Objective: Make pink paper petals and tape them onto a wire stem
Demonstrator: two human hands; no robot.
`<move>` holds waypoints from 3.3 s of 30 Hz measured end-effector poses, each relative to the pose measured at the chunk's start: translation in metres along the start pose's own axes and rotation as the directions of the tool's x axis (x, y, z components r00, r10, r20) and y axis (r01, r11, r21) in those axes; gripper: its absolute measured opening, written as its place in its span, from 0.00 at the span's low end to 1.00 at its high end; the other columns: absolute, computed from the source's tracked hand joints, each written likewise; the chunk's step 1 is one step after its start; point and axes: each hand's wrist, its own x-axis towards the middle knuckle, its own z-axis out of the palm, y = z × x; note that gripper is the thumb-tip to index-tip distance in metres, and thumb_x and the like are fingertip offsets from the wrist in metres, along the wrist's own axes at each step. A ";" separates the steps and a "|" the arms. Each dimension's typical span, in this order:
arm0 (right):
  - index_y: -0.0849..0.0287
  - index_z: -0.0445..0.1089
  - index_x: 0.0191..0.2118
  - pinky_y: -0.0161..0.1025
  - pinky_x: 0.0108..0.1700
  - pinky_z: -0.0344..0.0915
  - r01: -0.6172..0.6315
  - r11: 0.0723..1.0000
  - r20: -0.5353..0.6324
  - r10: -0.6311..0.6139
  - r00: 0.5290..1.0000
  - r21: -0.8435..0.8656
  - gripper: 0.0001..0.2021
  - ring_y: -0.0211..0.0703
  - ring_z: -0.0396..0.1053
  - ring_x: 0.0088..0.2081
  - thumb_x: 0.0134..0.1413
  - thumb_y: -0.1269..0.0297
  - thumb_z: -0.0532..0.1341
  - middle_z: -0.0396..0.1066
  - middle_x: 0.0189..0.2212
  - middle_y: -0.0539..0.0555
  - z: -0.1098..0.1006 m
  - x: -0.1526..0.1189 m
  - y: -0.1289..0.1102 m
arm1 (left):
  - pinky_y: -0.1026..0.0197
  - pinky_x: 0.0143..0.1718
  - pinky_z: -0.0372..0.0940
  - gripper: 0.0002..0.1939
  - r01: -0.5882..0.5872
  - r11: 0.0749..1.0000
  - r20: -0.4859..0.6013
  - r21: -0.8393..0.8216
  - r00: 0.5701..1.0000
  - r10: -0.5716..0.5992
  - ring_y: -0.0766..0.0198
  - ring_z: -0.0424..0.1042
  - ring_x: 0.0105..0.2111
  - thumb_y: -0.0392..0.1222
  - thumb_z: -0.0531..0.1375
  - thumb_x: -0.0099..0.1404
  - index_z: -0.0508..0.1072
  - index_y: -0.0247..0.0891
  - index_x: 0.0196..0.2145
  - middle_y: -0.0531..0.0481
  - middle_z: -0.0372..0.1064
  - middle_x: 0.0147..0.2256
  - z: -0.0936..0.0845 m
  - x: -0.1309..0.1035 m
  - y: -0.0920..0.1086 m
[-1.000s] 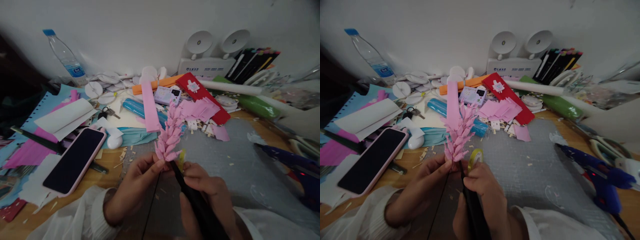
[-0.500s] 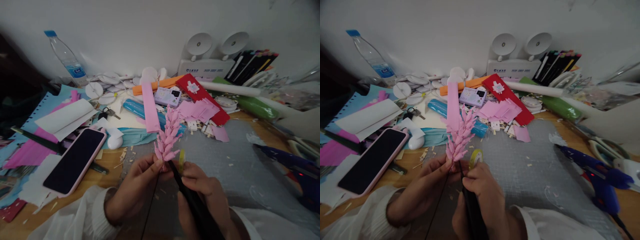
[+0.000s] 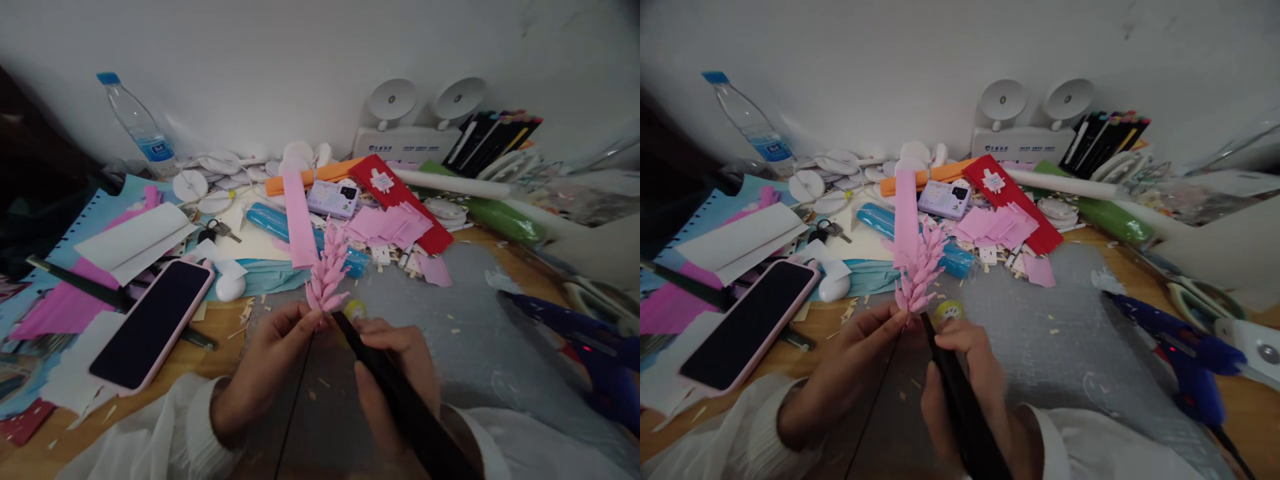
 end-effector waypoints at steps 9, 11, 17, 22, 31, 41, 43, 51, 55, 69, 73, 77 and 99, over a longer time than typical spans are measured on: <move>0.53 0.61 0.37 0.34 0.25 0.61 -0.219 0.973 0.165 0.206 0.965 0.067 0.06 0.38 0.63 0.27 0.54 0.70 0.57 0.62 0.30 0.48 -0.012 0.011 0.002 | 0.65 0.23 0.54 0.12 -0.125 0.833 -0.091 0.539 0.975 0.205 0.65 0.61 0.23 0.45 0.60 0.61 0.73 0.36 0.24 0.53 0.63 0.21 -0.026 0.000 0.003; 0.53 0.61 0.39 0.35 0.27 0.62 -0.218 0.974 0.198 0.203 0.959 0.059 0.07 0.39 0.63 0.29 0.54 0.71 0.57 0.62 0.31 0.49 -0.008 0.009 0.000 | 0.65 0.23 0.53 0.13 -0.141 0.804 -0.084 0.578 0.970 0.230 0.65 0.59 0.23 0.44 0.60 0.61 0.73 0.36 0.23 0.53 0.62 0.20 -0.029 -0.001 0.001; 0.53 0.58 0.37 0.35 0.26 0.61 -0.297 0.954 0.224 0.283 0.933 0.031 0.04 0.39 0.62 0.28 0.56 0.69 0.54 0.62 0.29 0.48 0.016 0.006 -0.010 | 0.64 0.24 0.51 0.14 -0.133 0.790 -0.087 0.599 0.969 0.229 0.64 0.58 0.23 0.45 0.58 0.63 0.71 0.36 0.22 0.54 0.60 0.20 -0.032 -0.002 -0.004; 0.54 0.59 0.34 0.36 0.29 0.62 -0.382 0.924 0.178 0.372 0.911 0.025 0.02 0.41 0.63 0.30 0.55 0.67 0.54 0.63 0.28 0.48 0.027 0.005 -0.007 | 0.63 0.27 0.53 0.12 -0.133 0.785 -0.129 0.605 0.956 0.262 0.63 0.60 0.25 0.42 0.59 0.62 0.71 0.37 0.23 0.53 0.62 0.21 -0.035 -0.003 -0.006; 0.54 0.58 0.35 0.33 0.21 0.58 -0.415 0.910 0.222 0.409 0.885 -0.022 0.03 0.36 0.59 0.22 0.54 0.67 0.55 0.60 0.26 0.47 0.028 0.006 -0.007 | 0.64 0.24 0.52 0.12 -0.112 0.772 -0.150 0.625 0.954 0.260 0.65 0.59 0.23 0.43 0.56 0.64 0.68 0.37 0.24 0.54 0.60 0.22 -0.038 -0.006 -0.013; 0.54 0.58 0.33 0.31 0.19 0.55 -0.448 0.891 0.313 0.445 0.839 -0.066 0.03 0.34 0.57 0.19 0.53 0.68 0.54 0.56 0.20 0.43 0.033 0.006 -0.010 | 0.65 0.25 0.55 0.11 -0.134 0.775 -0.172 0.617 0.938 0.300 0.65 0.60 0.24 0.44 0.56 0.63 0.68 0.35 0.26 0.54 0.61 0.23 -0.039 -0.005 -0.021; 0.55 0.59 0.33 0.33 0.22 0.58 -0.397 0.914 0.286 0.403 0.869 -0.081 0.03 0.36 0.60 0.21 0.51 0.68 0.55 0.59 0.22 0.45 0.034 0.005 -0.008 | 0.65 0.24 0.54 0.11 -0.134 0.781 -0.175 0.610 0.939 0.298 0.66 0.59 0.24 0.43 0.56 0.63 0.68 0.35 0.26 0.54 0.61 0.22 -0.039 -0.006 -0.021; 0.55 0.58 0.32 0.33 0.22 0.58 -0.377 0.918 0.315 0.395 0.863 -0.121 0.04 0.37 0.59 0.21 0.48 0.71 0.53 0.59 0.22 0.45 0.033 0.003 -0.004 | 0.66 0.23 0.54 0.12 -0.139 0.799 -0.186 0.585 0.936 0.299 0.67 0.58 0.22 0.43 0.56 0.62 0.67 0.36 0.23 0.55 0.59 0.21 -0.039 -0.006 -0.019; 0.55 0.58 0.32 0.33 0.21 0.56 -0.377 0.918 0.333 0.397 0.855 -0.127 0.05 0.36 0.57 0.20 0.47 0.71 0.53 0.56 0.20 0.44 0.033 0.000 -0.001 | 0.66 0.21 0.53 0.12 -0.134 0.831 -0.195 0.539 0.941 0.278 0.68 0.56 0.20 0.43 0.57 0.61 0.67 0.35 0.23 0.55 0.58 0.19 -0.037 -0.008 -0.016; 0.54 0.56 0.32 0.34 0.22 0.54 -0.274 0.953 0.395 0.304 0.867 -0.132 0.10 0.36 0.59 0.18 0.43 0.74 0.54 0.58 0.18 0.43 0.032 -0.005 0.007 | 0.67 0.20 0.53 0.14 -0.097 0.882 -0.188 0.462 0.961 0.204 0.69 0.57 0.18 0.46 0.58 0.59 0.67 0.34 0.21 0.57 0.57 0.16 -0.036 -0.009 -0.005; 0.53 0.55 0.33 0.33 0.21 0.53 -0.245 0.962 0.417 0.272 0.867 -0.119 0.11 0.35 0.57 0.16 0.43 0.75 0.54 0.57 0.17 0.41 0.031 -0.006 0.009 | 0.67 0.22 0.54 0.15 -0.109 0.880 -0.172 0.462 0.963 0.209 0.69 0.58 0.19 0.47 0.57 0.60 0.68 0.34 0.21 0.56 0.58 0.17 -0.039 -0.009 0.000; 0.54 0.55 0.33 0.33 0.20 0.52 -0.220 0.969 0.424 0.247 0.871 -0.111 0.11 0.34 0.56 0.16 0.42 0.75 0.54 0.56 0.17 0.41 0.030 -0.006 0.011 | 0.67 0.22 0.53 0.15 -0.108 0.897 -0.163 0.429 0.967 0.195 0.69 0.58 0.19 0.47 0.58 0.59 0.67 0.34 0.20 0.56 0.59 0.17 -0.040 -0.010 0.007; 0.54 0.58 0.36 0.36 0.35 0.64 -0.390 0.909 0.222 0.354 0.908 0.145 0.02 0.40 0.68 0.33 0.58 0.68 0.53 0.66 0.29 0.47 0.013 0.010 0.008 | 0.66 0.27 0.57 0.16 -0.147 0.818 -0.074 0.556 0.971 0.225 0.67 0.63 0.23 0.46 0.55 0.64 0.68 0.35 0.22 0.54 0.64 0.21 -0.044 -0.021 0.019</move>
